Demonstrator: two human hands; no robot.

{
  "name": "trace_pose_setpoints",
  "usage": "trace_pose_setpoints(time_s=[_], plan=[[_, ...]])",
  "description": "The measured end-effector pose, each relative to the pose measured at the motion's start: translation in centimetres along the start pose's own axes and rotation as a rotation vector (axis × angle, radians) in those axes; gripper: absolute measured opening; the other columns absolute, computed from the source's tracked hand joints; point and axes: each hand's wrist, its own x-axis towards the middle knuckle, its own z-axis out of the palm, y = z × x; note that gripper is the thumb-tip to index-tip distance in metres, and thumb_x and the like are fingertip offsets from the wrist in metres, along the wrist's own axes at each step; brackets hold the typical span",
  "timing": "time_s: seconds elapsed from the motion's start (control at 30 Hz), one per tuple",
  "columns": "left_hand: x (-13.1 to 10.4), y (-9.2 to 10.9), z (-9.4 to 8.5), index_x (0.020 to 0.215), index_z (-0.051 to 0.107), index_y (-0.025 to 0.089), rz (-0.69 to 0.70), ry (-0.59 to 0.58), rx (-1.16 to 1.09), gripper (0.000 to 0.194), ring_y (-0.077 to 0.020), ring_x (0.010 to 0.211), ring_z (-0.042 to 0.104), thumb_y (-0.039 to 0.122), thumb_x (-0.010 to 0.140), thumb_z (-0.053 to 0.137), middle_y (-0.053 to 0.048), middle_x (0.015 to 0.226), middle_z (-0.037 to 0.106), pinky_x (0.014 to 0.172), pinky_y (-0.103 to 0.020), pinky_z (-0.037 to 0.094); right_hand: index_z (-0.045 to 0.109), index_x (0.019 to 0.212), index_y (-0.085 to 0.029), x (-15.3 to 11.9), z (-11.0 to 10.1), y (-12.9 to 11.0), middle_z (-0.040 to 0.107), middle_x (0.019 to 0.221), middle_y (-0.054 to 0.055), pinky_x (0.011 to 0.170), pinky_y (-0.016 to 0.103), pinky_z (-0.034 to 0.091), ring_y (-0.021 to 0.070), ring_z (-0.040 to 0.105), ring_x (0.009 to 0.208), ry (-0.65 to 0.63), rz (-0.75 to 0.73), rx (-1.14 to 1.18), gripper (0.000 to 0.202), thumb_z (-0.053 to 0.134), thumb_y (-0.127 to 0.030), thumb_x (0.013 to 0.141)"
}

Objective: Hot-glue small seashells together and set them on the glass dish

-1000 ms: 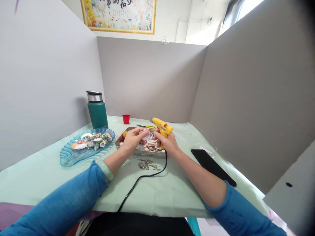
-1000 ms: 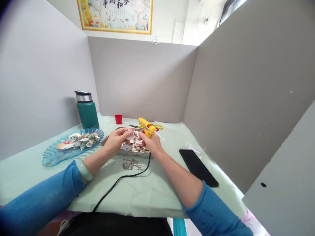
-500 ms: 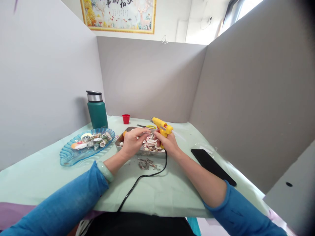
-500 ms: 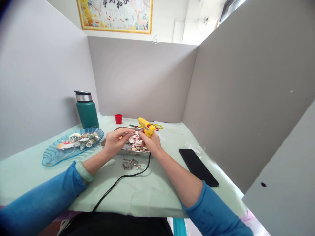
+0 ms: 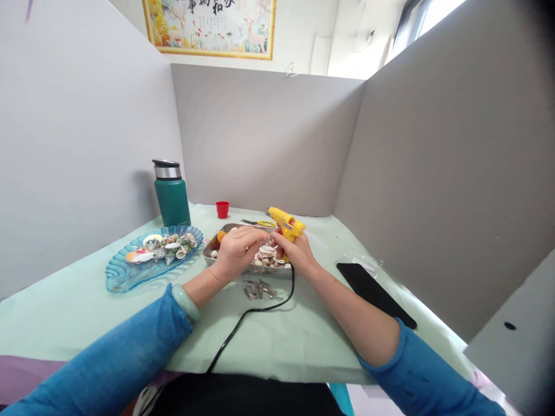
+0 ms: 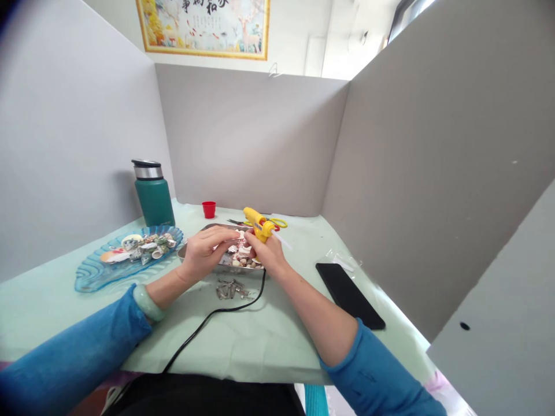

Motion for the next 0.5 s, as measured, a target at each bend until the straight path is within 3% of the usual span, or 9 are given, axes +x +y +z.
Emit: trace_pose_setpoints(time_s=[0.2, 0.3, 0.4, 0.5], plan=[[0.13, 0.2, -0.1, 0.092, 0.071, 0.022, 0.042, -0.024, -0.007, 0.016, -0.0175, 0.083, 0.067, 0.016, 0.084, 0.058, -0.005, 0.089, 0.074, 0.079, -0.032, 0.052, 0.059, 0.084, -0.021, -0.07, 0.02, -0.18, 0.062, 0.067, 0.0, 0.048, 0.025, 0.044, 0.0097, 0.052, 0.045, 0.002, -0.004, -0.011, 0.022, 0.064, -0.041, 0.077], [0.15, 0.46, -0.12, 0.089, 0.072, 0.023, -0.04, -0.044, -0.061, 0.015, -0.0183, 0.084, 0.067, 0.018, 0.083, 0.059, -0.004, 0.088, 0.074, 0.081, -0.032, 0.051, 0.06, 0.084, -0.02, -0.02, -0.04, -0.09, 0.062, 0.067, 0.0, 0.047, 0.026, 0.044, 0.0099, 0.052, 0.045, 0.005, -0.006, -0.017, 0.023, 0.064, -0.041, 0.076], [0.11, 0.55, 0.06, 0.086, 0.074, 0.023, -0.285, -0.037, -0.155, 0.012, -0.019, 0.082, 0.066, 0.024, 0.08, 0.063, -0.005, 0.087, 0.074, 0.078, -0.031, 0.051, 0.06, 0.085, -0.021, 0.06, -0.09, 0.09, 0.063, 0.067, 0.0, 0.048, 0.026, 0.044, 0.0101, 0.052, 0.045, 0.006, -0.006, -0.017, 0.022, 0.063, -0.041, 0.076], [0.22, 0.38, 0.36, 0.082, 0.074, 0.019, -0.662, -0.02, -0.36, 0.016, -0.0171, 0.068, 0.064, 0.033, 0.075, 0.068, -0.005, 0.085, 0.073, 0.061, -0.027, 0.052, 0.06, 0.084, -0.021, 0.11, -0.11, 0.25, 0.062, 0.068, 0.0, 0.047, 0.026, 0.044, 0.0101, 0.052, 0.045, 0.008, -0.011, -0.015, 0.021, 0.063, -0.04, 0.077]])
